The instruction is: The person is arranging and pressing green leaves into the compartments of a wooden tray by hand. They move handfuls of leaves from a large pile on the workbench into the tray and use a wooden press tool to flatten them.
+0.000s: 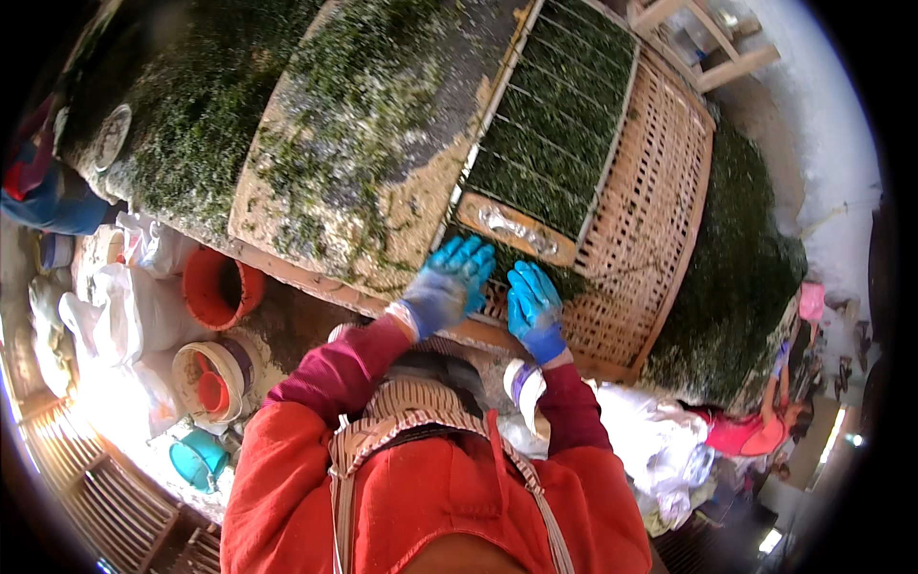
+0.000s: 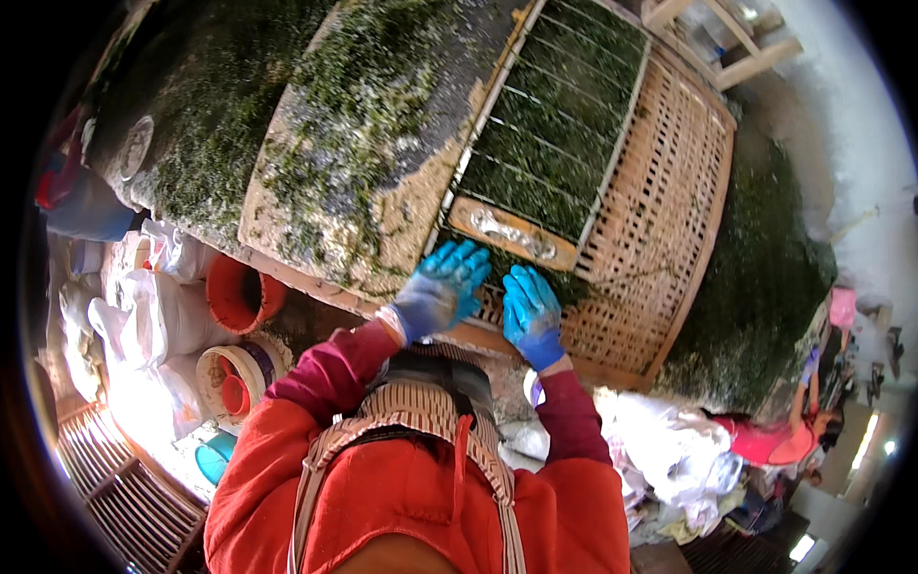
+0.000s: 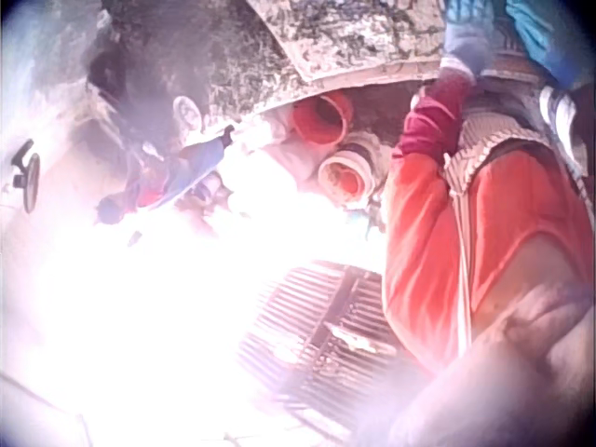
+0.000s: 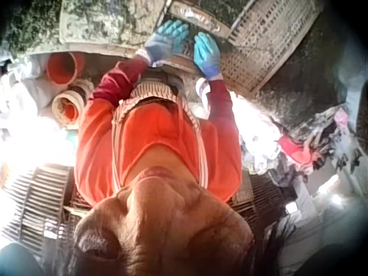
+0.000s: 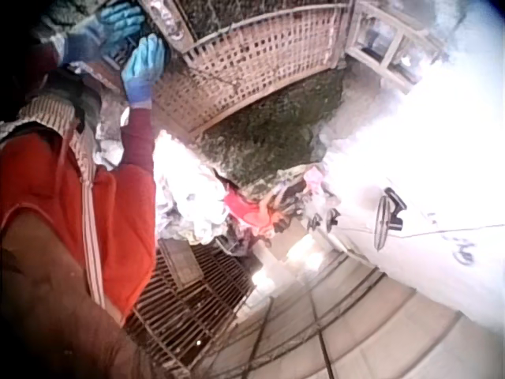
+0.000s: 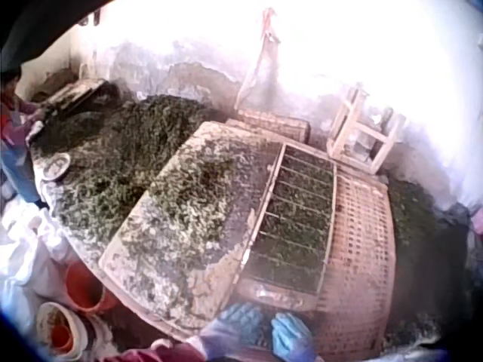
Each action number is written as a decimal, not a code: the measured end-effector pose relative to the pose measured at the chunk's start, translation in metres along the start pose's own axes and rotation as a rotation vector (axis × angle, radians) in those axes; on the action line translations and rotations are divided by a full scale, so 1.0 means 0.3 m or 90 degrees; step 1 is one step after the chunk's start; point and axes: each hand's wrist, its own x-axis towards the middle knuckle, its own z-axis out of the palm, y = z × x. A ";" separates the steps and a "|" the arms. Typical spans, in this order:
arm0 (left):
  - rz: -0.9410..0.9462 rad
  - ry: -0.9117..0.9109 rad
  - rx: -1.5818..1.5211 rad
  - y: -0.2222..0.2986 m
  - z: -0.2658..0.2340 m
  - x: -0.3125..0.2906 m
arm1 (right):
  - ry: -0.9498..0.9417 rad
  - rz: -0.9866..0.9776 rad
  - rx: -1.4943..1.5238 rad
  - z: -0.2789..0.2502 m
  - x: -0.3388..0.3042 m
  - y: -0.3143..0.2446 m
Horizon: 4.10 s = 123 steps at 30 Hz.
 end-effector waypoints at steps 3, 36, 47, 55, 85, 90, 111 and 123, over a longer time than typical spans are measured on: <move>0.006 -0.008 -0.101 -0.014 0.044 0.004 | 0.040 0.042 0.144 0.039 0.242 -0.127; 0.033 0.080 -0.056 0.066 -0.081 0.069 | -0.077 0.199 -0.209 -0.073 -0.164 0.035; 0.144 -0.111 -0.083 0.214 0.010 0.250 | -0.458 0.417 -0.260 -0.196 -0.068 0.201; 0.109 -0.150 -0.070 0.218 0.039 0.274 | -0.315 0.276 0.078 -0.192 0.207 0.147; 0.044 0.022 0.048 -0.022 -0.085 0.024 | -0.008 0.226 0.227 0.057 -0.289 0.317; -0.071 0.164 0.062 -0.027 -0.134 -0.035 | 0.222 0.283 0.074 -0.162 -0.185 0.201; -0.067 0.005 0.103 -0.028 -0.094 -0.011 | 0.058 0.249 -0.137 -0.028 -0.373 0.097; -0.047 0.142 0.045 -0.028 -0.110 -0.042 | -0.023 -0.052 -0.091 -0.293 -0.073 0.160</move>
